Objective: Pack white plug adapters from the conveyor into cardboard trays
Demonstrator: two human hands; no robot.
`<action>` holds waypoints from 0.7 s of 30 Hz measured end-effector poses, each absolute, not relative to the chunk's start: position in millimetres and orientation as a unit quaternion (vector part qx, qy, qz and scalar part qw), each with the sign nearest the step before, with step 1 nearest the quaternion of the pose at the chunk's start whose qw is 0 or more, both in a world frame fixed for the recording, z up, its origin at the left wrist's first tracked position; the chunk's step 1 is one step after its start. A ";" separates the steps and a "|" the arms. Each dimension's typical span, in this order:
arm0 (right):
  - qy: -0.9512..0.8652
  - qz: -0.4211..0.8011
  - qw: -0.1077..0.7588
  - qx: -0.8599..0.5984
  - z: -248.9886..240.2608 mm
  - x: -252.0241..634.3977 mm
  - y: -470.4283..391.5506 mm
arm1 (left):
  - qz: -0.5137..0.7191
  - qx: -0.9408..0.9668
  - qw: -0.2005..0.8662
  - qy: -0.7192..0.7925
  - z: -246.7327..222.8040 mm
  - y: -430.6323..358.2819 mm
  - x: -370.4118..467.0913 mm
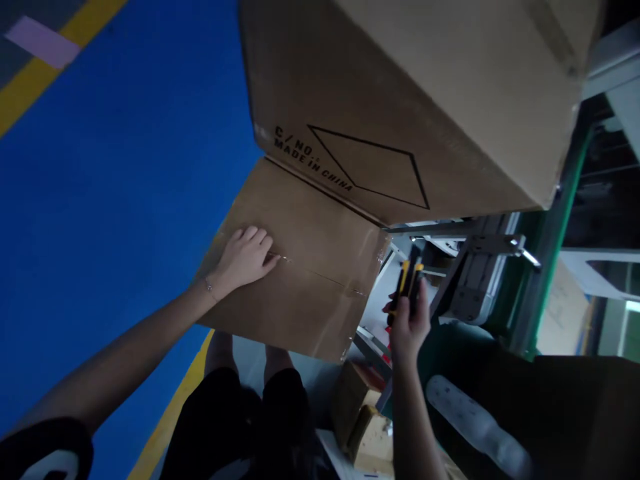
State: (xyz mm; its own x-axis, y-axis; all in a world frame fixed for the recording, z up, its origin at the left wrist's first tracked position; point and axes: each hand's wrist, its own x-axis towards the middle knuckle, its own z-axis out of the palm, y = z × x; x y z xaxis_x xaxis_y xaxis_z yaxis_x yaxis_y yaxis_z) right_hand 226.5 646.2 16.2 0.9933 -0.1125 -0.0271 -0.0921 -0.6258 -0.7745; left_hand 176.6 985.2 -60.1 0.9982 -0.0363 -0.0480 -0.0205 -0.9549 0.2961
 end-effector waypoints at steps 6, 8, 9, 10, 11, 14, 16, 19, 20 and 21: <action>0.206 0.012 0.488 -0.848 -14.9 167.4 621.1 | -0.055 0.980 0.189 0.009 -62.4 987.5 186.4; 0.237 0.022 0.487 -0.840 -18.6 156.8 606.9 | -0.072 0.980 0.183 -0.014 -63.4 990.1 186.6; 0.244 0.034 0.485 -0.839 -20.1 153.7 601.1 | -0.078 0.981 0.176 -0.027 -63.6 991.1 187.1; 0.248 0.049 0.482 -0.839 -21.8 151.9 596.5 | -0.082 0.982 0.168 -0.038 -63.6 991.7 188.0; 0.250 0.062 0.481 -0.838 -23.9 151.2 593.5 | -0.087 0.982 0.159 -0.048 -63.4 991.8 189.1; 0.264 0.083 0.503 -0.819 -32.8 152.7 594.0 | -0.097 0.984 0.134 -0.060 -61.6 990.2 193.3; 0.281 0.085 0.546 -0.785 -40.3 154.0 600.7 | -0.094 0.986 0.122 -0.068 -58.5 988.8 195.4; 0.308 0.083 0.616 -0.720 -51.0 151.5 613.0 | -0.101 0.987 0.111 -0.060 -51.6 988.3 197.0; 0.319 0.081 0.632 -0.702 -53.8 149.5 616.3 | -0.123 0.984 0.114 -0.056 -49.6 988.7 197.6; 0.328 0.077 0.644 -0.687 -55.9 147.1 618.8 | -0.150 0.980 0.119 -0.052 -48.3 989.2 198.6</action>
